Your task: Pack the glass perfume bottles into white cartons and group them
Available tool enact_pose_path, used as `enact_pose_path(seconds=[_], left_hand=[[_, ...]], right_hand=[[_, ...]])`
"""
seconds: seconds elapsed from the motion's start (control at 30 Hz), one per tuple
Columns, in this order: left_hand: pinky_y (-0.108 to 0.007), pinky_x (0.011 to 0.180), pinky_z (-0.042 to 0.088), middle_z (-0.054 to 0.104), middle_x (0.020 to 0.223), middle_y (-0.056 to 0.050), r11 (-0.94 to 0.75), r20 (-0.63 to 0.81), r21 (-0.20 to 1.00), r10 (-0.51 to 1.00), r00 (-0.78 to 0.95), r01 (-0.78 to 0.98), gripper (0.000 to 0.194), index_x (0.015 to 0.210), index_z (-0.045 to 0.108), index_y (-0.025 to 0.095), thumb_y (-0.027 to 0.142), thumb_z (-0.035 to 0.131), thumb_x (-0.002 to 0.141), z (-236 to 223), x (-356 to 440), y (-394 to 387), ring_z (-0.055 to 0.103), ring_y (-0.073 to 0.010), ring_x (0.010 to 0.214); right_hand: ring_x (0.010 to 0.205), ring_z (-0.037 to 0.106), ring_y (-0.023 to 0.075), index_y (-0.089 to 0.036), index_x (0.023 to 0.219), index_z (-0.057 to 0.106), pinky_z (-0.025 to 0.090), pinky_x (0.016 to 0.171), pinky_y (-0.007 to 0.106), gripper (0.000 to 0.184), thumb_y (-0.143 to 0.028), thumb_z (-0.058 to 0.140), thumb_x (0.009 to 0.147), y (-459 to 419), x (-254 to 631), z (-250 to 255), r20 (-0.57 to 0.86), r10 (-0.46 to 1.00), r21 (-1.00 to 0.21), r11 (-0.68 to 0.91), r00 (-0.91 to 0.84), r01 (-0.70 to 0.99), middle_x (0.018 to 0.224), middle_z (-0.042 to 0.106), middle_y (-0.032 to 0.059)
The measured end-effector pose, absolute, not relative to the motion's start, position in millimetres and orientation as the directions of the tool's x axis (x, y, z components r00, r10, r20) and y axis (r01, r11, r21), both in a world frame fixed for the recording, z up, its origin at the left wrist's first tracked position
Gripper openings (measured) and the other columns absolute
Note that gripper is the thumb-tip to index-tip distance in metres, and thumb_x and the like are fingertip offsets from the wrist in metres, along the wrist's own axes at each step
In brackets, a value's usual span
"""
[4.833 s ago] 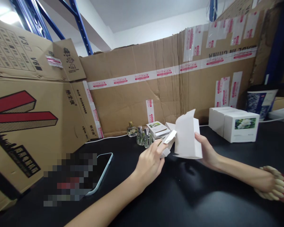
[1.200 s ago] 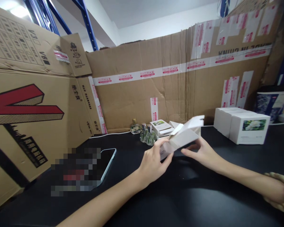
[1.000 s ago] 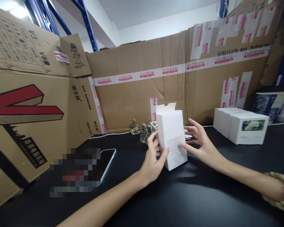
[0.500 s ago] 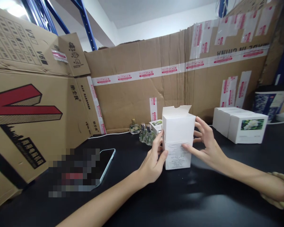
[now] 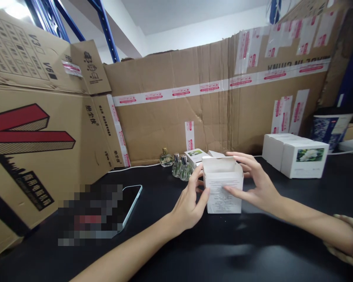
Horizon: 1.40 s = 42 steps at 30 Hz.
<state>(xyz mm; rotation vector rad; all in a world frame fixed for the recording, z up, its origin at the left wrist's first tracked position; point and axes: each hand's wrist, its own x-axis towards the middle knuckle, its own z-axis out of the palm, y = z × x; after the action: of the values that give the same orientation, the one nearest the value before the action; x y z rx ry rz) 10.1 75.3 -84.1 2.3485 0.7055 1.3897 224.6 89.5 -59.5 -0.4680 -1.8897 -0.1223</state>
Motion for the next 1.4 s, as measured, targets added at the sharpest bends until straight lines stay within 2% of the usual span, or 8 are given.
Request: enact_pose_path(seconds=[0.3,0.63,0.77,0.9,1.0,1.13,1.27,1.4], left_hand=[[-0.027,0.083,0.049,0.038,0.129,-0.007,-0.86,0.776,0.395,0.501,0.384,0.324,0.041,0.132,0.033,0.031,0.018,0.042,0.094,-79.5,11.3,75.3,0.053,-0.0125,0.099],[-0.023,0.081,0.047,0.04,0.126,-0.008,-0.866,0.818,0.298,0.449,0.359,0.403,0.03,0.121,0.04,0.025,0.015,0.042,0.093,-76.3,9.5,70.7,0.051,-0.0142,0.107],[-0.023,0.081,0.049,0.04,0.127,-0.009,-0.87,0.83,0.297,0.439,0.344,0.393,0.037,0.127,0.036,0.028,0.015,0.043,0.093,-78.3,10.1,72.3,0.052,-0.0142,0.106],[-0.025,0.08,0.051,0.041,0.129,-0.009,-0.847,0.803,0.392,0.505,0.315,0.359,0.05,0.136,0.024,0.031,0.019,0.045,0.093,-81.5,11.8,77.7,0.055,-0.0126,0.098],[-0.027,0.077,0.052,0.042,0.128,-0.011,-0.815,0.76,0.494,0.574,0.305,0.305,0.059,0.138,0.015,0.03,0.025,0.05,0.091,-81.9,12.6,80.4,0.056,-0.0139,0.096],[-0.028,0.075,0.051,0.046,0.122,-0.011,-0.783,0.726,0.565,0.622,0.294,0.262,0.057,0.138,0.011,0.028,0.03,0.046,0.093,-80.0,11.6,78.8,0.057,-0.0137,0.091],[-0.029,0.076,0.048,0.048,0.117,-0.011,-0.746,0.688,0.614,0.666,0.289,0.257,0.046,0.136,0.014,0.025,0.031,0.036,0.096,-79.5,10.0,76.8,0.055,-0.0133,0.09],[-0.027,0.074,0.047,0.05,0.112,-0.007,-0.719,0.655,0.623,0.695,0.297,0.309,0.04,0.133,0.02,0.025,0.032,0.035,0.097,-81.1,8.5,77.7,0.054,-0.0116,0.086]], right_hand=[[0.115,0.049,0.02,-0.025,0.119,0.041,0.055,0.063,0.02,0.041,-0.026,0.062,0.084,92.6,224.2,-64.5,0.886,0.317,-0.165,0.897,-0.338,0.41,0.135,0.036,0.011],[0.11,0.051,0.0183,-0.025,0.108,0.047,0.055,0.063,0.018,0.029,-0.023,0.063,0.083,92.5,224.2,-69.2,0.915,0.268,-0.143,0.915,-0.302,0.378,0.122,0.043,0.0078],[0.099,0.059,0.016,-0.03,0.123,0.037,0.055,0.062,0.018,0.049,-0.024,0.064,0.083,91.4,221.3,-69.6,0.915,0.326,-0.25,0.921,-0.238,0.3,0.122,0.043,0.0074],[0.087,0.063,0.0168,-0.029,0.135,0.024,0.056,0.059,0.022,0.075,-0.032,0.071,0.076,93.8,219.5,-69.1,0.848,0.497,-0.446,0.857,-0.185,0.256,0.119,0.046,0.0101],[0.085,0.064,0.0188,-0.024,0.135,0.022,0.056,0.062,0.026,0.083,-0.037,0.074,0.071,97.6,217.4,-67.9,0.683,0.694,-0.684,0.717,-0.226,0.137,0.11,0.056,0.01],[0.083,0.064,0.0182,-0.018,0.116,0.044,0.055,0.069,0.026,0.059,-0.054,0.067,0.074,104.3,214.7,-67.3,0.34,0.916,-0.94,0.324,-0.212,-0.107,0.1,0.063,0.01],[0.057,0.056,0.0127,-0.017,0.1,0.057,0.052,0.052,0.025,0.046,-0.058,0.053,0.08,111.2,220.4,-69.4,0.054,0.972,-0.964,-0.009,-0.228,-0.265,0.087,0.061,0.0085],[0.048,0.045,0.0082,-0.019,0.093,0.061,0.048,0.048,0.023,0.037,-0.05,0.057,0.073,113.6,229.2,-70.9,0.182,0.873,-0.877,-0.064,-0.453,-0.476,0.075,0.054,0.0023]])
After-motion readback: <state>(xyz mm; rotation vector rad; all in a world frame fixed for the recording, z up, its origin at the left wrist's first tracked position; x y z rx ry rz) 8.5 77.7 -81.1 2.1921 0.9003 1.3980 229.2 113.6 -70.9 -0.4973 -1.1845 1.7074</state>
